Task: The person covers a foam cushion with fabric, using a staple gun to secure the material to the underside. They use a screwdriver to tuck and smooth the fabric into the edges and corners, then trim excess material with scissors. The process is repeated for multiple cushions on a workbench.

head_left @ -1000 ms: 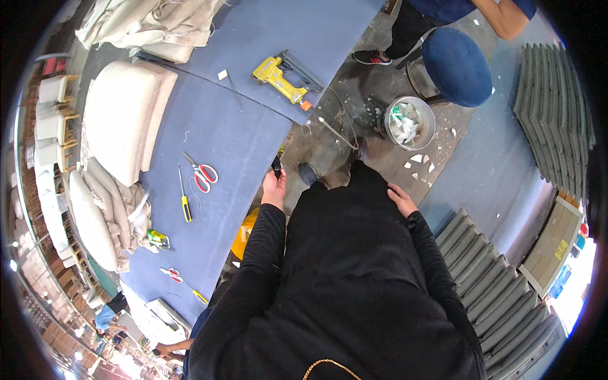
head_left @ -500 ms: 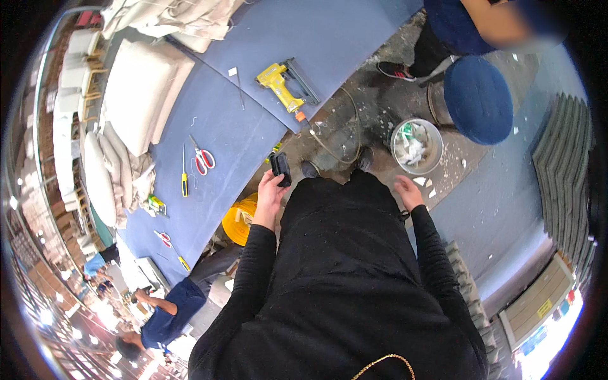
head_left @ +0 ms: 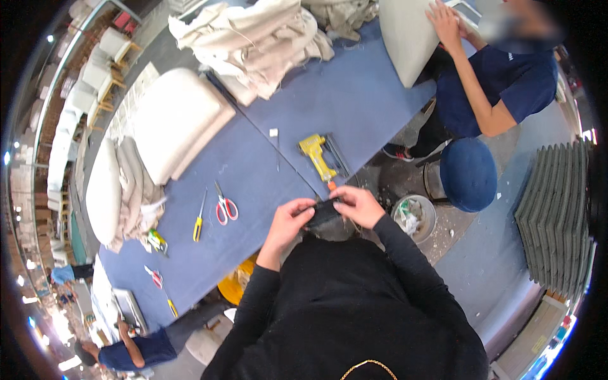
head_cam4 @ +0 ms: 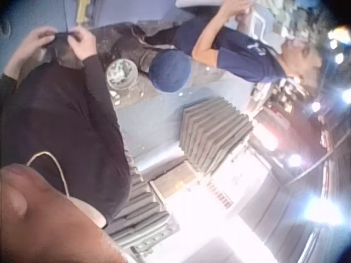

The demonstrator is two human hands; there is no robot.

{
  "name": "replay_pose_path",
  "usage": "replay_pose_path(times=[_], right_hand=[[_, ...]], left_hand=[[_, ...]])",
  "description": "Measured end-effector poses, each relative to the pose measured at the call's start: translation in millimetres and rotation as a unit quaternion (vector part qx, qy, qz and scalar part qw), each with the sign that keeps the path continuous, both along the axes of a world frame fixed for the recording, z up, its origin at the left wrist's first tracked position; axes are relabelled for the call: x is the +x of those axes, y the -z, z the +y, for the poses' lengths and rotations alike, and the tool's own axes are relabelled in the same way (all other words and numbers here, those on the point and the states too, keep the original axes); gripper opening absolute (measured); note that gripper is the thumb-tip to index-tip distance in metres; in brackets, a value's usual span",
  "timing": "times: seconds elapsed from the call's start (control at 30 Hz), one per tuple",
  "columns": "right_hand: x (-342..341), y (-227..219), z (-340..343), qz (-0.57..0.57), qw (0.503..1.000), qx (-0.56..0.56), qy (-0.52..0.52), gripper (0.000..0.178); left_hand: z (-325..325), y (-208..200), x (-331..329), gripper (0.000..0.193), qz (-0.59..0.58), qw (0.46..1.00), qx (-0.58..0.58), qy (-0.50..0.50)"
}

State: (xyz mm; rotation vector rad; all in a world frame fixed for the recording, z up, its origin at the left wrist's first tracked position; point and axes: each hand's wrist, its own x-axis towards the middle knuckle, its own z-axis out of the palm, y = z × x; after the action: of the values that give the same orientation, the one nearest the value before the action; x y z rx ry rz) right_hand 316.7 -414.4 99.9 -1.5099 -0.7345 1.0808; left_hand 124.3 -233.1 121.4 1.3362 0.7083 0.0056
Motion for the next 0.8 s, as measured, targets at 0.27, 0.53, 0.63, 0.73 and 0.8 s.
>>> replay_pose_path(times=[0.27, 0.53, 0.63, 0.73, 0.8], right_hand=[[-62, 19, 12, 0.235, 0.957, -0.128, 0.114, 0.028], [-46, 7, 58, 0.361, 0.893, -0.13, 0.235, 0.051], [-17, 26, 62, 0.225, 0.926, -0.17, 0.25, 0.047], [13, 85, 46, 0.128, 0.946, -0.217, 0.203, 0.037], [29, 93, 50, 0.121, 0.952, -0.222, 0.173, 0.035]], left_hand=[[81, -7, -32, 0.05, -0.053, 0.981, 0.002, 0.184], [119, 21, 10, 0.041, -0.066, 0.962, 0.175, 0.2], [141, 70, 60, 0.042, -0.129, 0.984, -0.118, -0.03], [181, 99, 120, 0.05, -0.066, 0.949, -0.242, -0.189], [210, 136, 151, 0.048, -0.046, 0.926, -0.271, -0.26]])
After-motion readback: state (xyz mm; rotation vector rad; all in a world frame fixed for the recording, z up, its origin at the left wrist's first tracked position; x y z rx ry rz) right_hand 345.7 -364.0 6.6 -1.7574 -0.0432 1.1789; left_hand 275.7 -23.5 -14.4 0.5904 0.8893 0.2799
